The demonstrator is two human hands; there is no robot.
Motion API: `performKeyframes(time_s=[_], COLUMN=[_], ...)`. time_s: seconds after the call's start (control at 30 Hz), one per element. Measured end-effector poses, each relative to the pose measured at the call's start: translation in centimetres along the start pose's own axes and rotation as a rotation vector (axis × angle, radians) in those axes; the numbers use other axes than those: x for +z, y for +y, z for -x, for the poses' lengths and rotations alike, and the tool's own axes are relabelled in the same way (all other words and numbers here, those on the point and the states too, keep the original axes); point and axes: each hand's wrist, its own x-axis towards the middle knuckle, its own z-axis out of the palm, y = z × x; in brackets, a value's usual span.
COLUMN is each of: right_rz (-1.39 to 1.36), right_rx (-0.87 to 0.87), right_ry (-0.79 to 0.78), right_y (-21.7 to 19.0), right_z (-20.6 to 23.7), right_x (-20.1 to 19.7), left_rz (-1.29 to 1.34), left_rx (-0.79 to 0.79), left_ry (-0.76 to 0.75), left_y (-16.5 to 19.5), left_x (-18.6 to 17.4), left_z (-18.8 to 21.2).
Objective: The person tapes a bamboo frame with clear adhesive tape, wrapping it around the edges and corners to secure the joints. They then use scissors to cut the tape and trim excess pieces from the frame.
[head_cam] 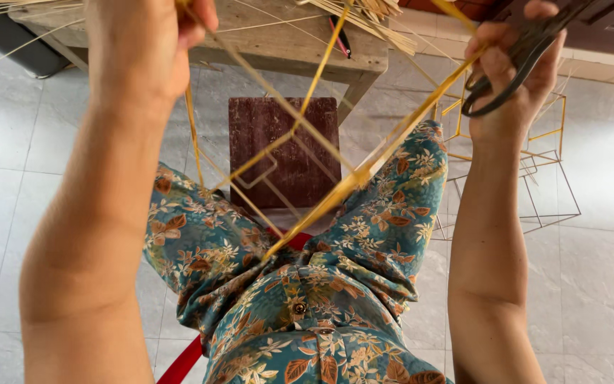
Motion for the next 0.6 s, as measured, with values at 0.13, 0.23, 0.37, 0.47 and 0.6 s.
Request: performKeyframes(time_s=[0.13, 0.23, 0.37, 0.47, 0.6], right_rz=[-0.147, -0.213, -0.235, -0.264, -0.254], right_rx=[-0.073, -0.054, -0.075, -0.052, -0.012], right_ry=[-0.042, 0.021, 0.026, 0.068, 0.134], right_y=[0.7, 1.1, 1.6, 1.8, 1.2], right_z=[-2.2, -3.0, -2.6, -1.8, -2.3], right_x=[1.6, 2.5, 3.2, 4.3, 5.7], left_rz=[0.01, 0.159, 0.297, 0.36, 0.401], left_rx=[0.158, 0.176, 0.111, 0.117, 0.056], left_ry=[0.101, 0.13, 0.167, 0.207, 0.285], left_y=[1.7, 0.0, -1.5, -2.5, -4.4], left_x=[2.7, 5.4, 7.0, 7.1, 6.0], left_z=[7.7, 12.7, 18.9, 21.6, 21.3])
